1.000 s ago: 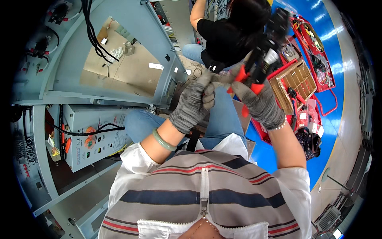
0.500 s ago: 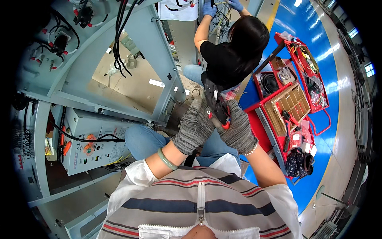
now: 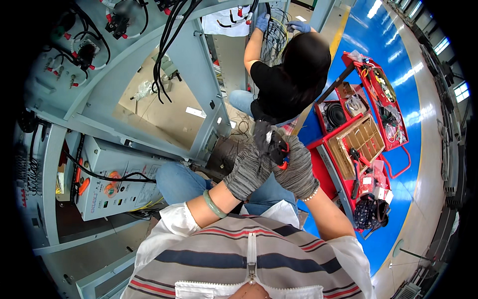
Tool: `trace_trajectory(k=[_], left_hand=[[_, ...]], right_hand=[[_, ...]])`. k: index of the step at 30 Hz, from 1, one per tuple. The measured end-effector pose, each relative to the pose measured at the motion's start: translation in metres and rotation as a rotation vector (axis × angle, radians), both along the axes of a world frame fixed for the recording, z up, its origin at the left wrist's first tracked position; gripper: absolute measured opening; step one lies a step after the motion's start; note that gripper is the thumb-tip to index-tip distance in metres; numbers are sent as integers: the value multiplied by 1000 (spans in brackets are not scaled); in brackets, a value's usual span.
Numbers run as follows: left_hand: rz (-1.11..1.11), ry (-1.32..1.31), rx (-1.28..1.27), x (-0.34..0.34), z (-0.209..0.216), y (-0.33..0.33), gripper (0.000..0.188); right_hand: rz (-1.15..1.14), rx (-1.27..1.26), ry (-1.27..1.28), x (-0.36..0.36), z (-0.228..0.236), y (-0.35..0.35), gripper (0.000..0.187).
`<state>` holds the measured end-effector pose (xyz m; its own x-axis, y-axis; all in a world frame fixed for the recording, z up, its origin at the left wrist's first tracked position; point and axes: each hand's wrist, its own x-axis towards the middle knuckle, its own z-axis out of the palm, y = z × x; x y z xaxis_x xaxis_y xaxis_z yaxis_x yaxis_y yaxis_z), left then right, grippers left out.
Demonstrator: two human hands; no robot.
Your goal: The person strips and crimps wires inside an open electrical cabinet, then secures them with a screwdriver. The person uses pliers, crimping pliers, and a screwdriver to prepare and connect wires to terminal blocks.
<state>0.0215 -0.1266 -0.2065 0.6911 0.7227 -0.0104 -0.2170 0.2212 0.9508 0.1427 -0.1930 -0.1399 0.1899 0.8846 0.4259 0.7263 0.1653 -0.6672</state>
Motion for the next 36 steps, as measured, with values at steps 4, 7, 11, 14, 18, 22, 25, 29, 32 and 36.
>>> trace_trajectory(k=[4, 7, 11, 14, 18, 22, 25, 29, 32, 36], left_hand=[[8, -369, -724, 8, 47, 3, 27], [-60, -97, -512, 1, 44, 6, 20], [-32, 12, -484, 3, 57, 6, 15], [-41, -45, -576, 3, 61, 8, 14], [12, -50, -263, 4, 62, 13, 21], [207, 20, 222, 5, 84, 64, 33], [513, -219, 444, 5, 102, 125, 32], [616, -41, 502, 17, 159, 142, 35], [559, -295, 426, 22, 167, 142, 31], [603, -203, 569, 24, 178, 127, 20]], right_hand=[[-22, -31, 184, 11, -7, 1, 33], [-77, -23, 199, 17, -5, 2, 32], [-89, 36, 145, 18, -2, 4, 30], [9, 19, 379, 17, 3, 6, 30], [-60, 24, 370, 16, 14, 6, 28], [-73, 163, 577, 19, 42, 10, 23], [-69, 153, 649, 28, 55, 8, 17], [-46, 161, 683, 32, 55, 10, 19], [-35, 142, 667, 33, 62, 11, 20], [-14, 222, 715, 41, 80, 21, 22]])
